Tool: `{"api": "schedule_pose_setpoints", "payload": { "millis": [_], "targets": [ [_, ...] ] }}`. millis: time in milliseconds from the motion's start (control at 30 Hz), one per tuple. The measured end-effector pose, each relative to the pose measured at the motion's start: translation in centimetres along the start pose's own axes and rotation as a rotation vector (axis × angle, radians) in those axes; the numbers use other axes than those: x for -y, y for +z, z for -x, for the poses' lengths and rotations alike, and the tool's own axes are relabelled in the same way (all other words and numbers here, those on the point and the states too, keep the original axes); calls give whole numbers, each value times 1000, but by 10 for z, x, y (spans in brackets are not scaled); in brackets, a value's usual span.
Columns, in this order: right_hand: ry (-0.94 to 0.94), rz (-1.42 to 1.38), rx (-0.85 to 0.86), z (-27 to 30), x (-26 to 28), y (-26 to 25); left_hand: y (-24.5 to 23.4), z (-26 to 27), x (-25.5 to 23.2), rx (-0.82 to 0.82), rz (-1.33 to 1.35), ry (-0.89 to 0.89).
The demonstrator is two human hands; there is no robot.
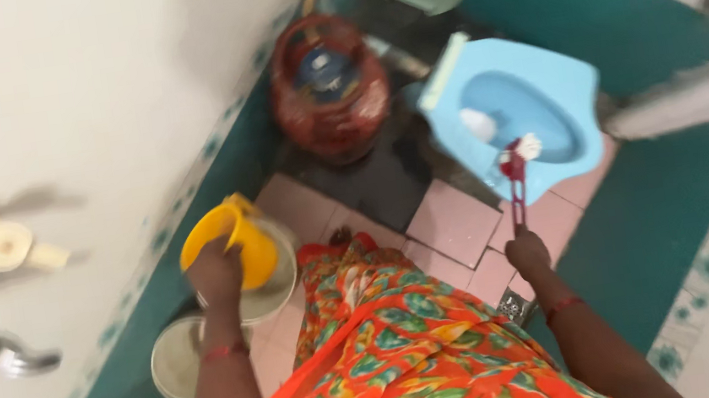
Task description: The person scrubs the bowl of a squat toilet with a brush and rinses it with water from a mug.
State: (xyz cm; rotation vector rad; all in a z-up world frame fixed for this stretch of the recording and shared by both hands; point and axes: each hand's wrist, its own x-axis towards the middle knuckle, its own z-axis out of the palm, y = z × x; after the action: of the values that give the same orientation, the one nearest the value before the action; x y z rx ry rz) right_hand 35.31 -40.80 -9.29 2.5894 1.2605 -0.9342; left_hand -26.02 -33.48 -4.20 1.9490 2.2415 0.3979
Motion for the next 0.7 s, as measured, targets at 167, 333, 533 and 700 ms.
{"api": "schedule_pose_setpoints", "payload": {
  "millis": [167,333,533,700],
  "targets": [
    [-592,899,104,6,8,12,77,35,49,160,-62,-226],
    [87,-167,124,8,33,48,124,53,79,393,-115,-453],
    [117,-563,-38,-3,10,126,203,44,130,634,-181,-491],
    [-8,-742,-212,-19,-31,181,309,55,203,691,-122,-368]
  ]
}}
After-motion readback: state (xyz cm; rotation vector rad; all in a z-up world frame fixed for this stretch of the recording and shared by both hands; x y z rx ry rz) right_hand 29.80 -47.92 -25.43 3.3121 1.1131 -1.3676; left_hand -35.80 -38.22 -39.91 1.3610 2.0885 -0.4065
